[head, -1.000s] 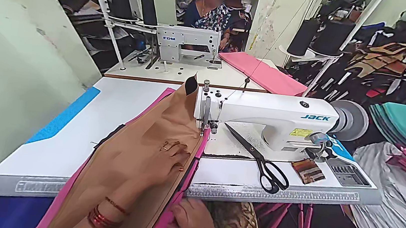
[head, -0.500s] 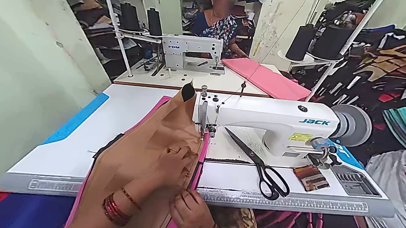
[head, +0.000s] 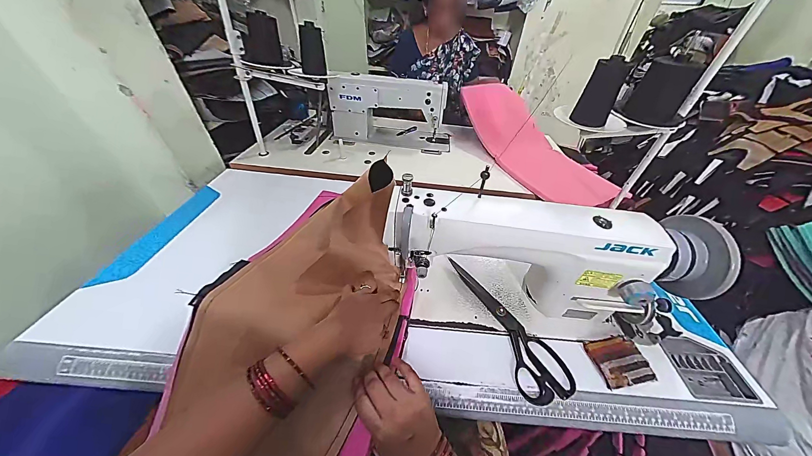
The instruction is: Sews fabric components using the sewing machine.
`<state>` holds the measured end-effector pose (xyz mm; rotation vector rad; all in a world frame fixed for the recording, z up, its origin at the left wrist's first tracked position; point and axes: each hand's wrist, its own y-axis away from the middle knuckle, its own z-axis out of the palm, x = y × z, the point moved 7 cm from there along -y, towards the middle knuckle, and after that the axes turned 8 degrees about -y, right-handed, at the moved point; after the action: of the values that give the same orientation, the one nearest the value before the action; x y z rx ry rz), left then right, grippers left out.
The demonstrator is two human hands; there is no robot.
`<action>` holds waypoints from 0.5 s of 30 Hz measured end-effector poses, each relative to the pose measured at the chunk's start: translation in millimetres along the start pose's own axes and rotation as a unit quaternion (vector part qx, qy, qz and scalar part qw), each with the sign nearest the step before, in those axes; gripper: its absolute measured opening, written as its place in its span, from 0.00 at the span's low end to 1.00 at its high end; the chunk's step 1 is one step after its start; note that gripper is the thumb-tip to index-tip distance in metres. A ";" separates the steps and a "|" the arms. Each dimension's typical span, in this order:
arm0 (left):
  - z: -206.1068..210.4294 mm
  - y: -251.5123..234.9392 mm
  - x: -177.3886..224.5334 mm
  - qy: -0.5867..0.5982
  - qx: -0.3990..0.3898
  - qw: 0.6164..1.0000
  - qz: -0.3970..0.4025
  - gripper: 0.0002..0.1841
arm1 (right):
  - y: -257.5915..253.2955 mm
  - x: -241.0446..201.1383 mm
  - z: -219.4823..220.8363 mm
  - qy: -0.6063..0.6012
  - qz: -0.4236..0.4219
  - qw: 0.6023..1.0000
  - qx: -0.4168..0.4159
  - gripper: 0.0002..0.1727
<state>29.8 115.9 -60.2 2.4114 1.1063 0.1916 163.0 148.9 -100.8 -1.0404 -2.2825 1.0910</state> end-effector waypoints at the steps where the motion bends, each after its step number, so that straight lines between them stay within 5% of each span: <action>1: 4.6 -6.4 -4.5 0.002 0.013 1.000 0.005 0.30 | 0.6 2.0 2.7 -0.005 0.005 1.000 -0.003 0.14; 8: -1.0 -12.6 -4.4 0.045 0.037 0.998 -0.014 0.28 | 1.3 19.2 10.7 -0.003 0.035 0.999 -0.018 0.14; 11: 0.5 -12.3 -8.8 0.054 0.119 0.991 -0.016 0.22 | 1.4 28.8 12.3 0.008 0.048 0.998 -0.030 0.13; 15: 2.1 -6.6 -3.1 0.026 0.097 0.994 -0.033 0.21 | 0.2 40.2 15.8 -0.001 0.079 0.996 -0.042 0.13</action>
<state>23.9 116.5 -65.0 2.5470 1.2782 0.1320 127.5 172.1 -109.0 -1.2714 -2.2974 1.0623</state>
